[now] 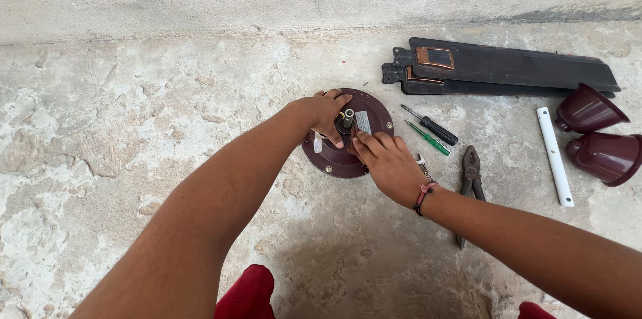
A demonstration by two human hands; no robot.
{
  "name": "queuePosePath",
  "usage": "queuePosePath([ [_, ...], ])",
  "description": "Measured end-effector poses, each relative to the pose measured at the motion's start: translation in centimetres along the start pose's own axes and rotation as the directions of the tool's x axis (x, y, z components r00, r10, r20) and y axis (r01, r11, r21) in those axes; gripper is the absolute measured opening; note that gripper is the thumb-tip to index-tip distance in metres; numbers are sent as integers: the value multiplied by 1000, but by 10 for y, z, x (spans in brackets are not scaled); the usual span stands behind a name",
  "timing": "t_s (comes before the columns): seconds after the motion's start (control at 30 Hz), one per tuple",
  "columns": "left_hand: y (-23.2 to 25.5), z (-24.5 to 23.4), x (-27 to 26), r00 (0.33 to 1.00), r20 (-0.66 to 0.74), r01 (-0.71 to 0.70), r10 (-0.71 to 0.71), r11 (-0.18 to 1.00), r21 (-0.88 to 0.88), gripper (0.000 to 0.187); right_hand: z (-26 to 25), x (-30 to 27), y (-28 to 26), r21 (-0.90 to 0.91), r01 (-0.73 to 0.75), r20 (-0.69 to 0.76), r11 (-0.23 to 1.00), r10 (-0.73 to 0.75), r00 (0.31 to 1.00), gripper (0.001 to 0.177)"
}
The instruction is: The person assembles a ceiling light fixture base on the floor. They use a green screwdriver to tighten screws, connect wires, and secure components of the maroon circular base. Tools and parts are laid out nearby.
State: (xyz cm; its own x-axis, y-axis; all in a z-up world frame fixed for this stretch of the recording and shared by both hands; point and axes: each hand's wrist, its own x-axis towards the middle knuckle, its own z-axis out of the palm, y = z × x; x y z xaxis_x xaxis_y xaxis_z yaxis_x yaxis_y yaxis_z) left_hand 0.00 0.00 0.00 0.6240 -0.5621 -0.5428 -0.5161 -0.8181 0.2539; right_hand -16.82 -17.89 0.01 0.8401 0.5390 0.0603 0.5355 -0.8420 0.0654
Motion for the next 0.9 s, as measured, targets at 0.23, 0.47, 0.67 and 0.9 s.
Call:
queuePosePath([
  [0.23,5,-7,-14,1000,20,22,-22,1000,-17,139,-40,20,61,179,193,223,965,-231,947,34],
  [0.47,6,-14,-31,997,59,61,-51,983,-173,128,-7,88,40,697,-114,-83,708,237,968,41],
  [0.67,-6,6,-15,1000,-8,-16,15,995,-102,129,28,100,53,470,-93,-86,878,150,985,40],
  [0.9,-21,22,5,987,-81,-143,136,986,-90,139,23,132,58,424,-175,-64,889,222,973,39],
])
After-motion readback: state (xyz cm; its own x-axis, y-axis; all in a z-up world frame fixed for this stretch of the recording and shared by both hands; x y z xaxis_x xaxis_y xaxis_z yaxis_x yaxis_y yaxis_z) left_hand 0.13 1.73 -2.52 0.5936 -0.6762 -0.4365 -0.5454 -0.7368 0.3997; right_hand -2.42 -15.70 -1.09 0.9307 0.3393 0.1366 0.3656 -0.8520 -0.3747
